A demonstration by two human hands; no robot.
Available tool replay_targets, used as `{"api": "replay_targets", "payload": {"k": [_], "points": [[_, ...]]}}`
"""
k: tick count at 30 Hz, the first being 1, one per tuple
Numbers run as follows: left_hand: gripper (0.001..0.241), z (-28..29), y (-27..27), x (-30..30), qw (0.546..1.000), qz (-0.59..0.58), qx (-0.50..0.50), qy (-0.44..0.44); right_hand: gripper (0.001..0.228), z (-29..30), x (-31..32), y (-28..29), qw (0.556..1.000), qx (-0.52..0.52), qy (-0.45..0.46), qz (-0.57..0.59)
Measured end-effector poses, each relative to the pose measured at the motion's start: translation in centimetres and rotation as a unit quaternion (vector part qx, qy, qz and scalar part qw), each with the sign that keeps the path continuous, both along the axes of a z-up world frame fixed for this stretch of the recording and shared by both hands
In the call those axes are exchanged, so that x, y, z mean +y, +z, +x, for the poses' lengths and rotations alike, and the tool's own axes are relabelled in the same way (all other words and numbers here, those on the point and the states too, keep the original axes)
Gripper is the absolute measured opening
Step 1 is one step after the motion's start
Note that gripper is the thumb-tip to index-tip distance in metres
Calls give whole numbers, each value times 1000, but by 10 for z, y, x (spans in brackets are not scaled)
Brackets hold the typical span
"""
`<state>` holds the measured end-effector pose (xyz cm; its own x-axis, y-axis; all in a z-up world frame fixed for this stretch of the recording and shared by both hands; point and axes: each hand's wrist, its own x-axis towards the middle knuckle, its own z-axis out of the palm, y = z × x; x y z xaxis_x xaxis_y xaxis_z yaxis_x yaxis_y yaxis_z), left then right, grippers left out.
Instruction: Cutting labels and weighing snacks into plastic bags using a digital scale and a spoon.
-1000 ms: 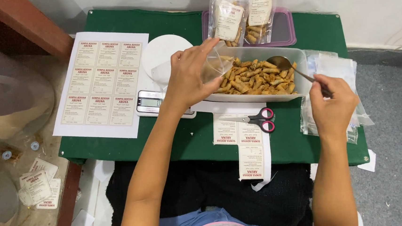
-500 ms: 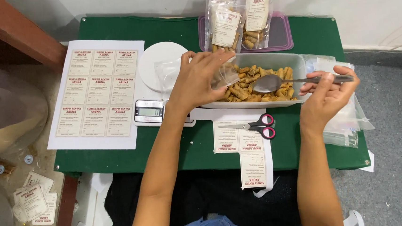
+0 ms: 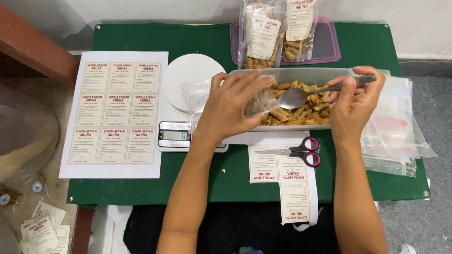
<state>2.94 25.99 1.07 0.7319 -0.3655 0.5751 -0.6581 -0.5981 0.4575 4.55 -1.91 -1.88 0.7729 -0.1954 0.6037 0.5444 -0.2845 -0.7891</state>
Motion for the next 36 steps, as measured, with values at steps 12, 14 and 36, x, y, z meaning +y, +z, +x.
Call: {"api": "replay_targets", "payload": {"k": [12, 14, 36], "points": [[76, 11, -16, 0, 999, -13, -1, 40, 16, 35, 10, 6, 992, 94, 88, -9], [75, 11, -13, 0, 999, -12, 6, 39, 15, 32, 8, 10, 990, 114, 83, 10], [78, 7, -2, 8, 996, 72, -18, 43, 2, 5, 2, 55, 990, 126, -23, 57]]}}
